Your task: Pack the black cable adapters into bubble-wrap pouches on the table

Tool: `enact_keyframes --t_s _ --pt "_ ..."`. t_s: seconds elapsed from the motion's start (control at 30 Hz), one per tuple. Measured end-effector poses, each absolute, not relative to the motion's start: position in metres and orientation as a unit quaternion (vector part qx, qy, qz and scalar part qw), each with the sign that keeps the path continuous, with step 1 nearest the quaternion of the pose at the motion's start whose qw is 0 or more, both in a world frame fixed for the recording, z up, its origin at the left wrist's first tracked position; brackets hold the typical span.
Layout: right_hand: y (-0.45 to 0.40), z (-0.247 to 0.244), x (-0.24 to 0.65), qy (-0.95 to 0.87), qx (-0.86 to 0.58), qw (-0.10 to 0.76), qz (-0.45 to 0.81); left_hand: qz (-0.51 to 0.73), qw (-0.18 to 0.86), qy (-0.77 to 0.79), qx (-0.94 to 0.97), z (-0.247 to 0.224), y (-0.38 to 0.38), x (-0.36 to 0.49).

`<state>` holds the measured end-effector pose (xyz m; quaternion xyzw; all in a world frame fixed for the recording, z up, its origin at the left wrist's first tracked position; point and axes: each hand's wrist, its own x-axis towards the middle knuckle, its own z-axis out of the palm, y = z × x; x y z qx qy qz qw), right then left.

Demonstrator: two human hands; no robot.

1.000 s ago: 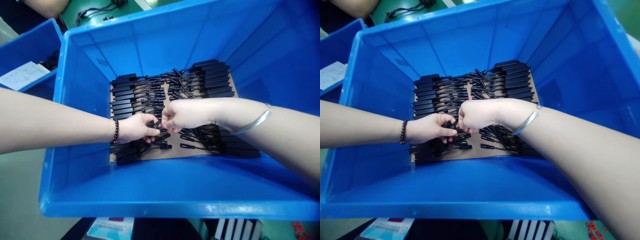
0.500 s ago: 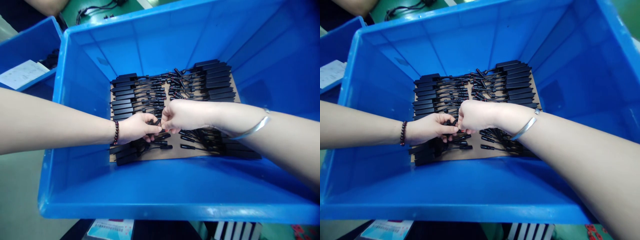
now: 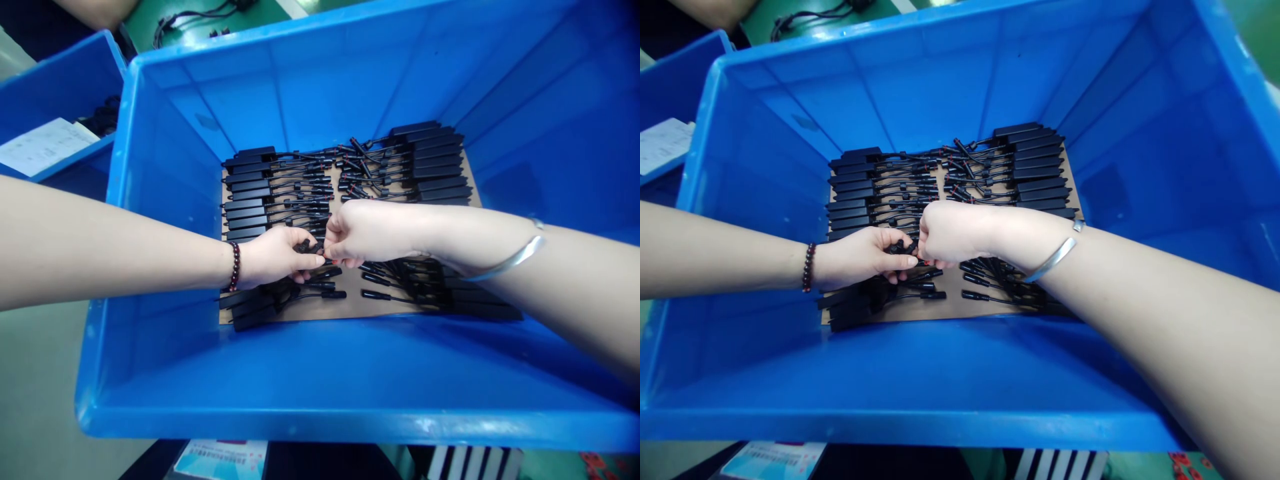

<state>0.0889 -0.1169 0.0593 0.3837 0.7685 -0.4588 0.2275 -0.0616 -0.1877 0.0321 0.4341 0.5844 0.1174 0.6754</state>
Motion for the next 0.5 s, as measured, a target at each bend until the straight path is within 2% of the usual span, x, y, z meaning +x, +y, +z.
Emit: enact_keyframes --t_s 0.5 --pt "-0.1187 0.0587 0.0886 0.751 0.394 0.227 -0.478 0.111 0.673 0.582 0.443 0.0302 -0.1868 -0.0623"
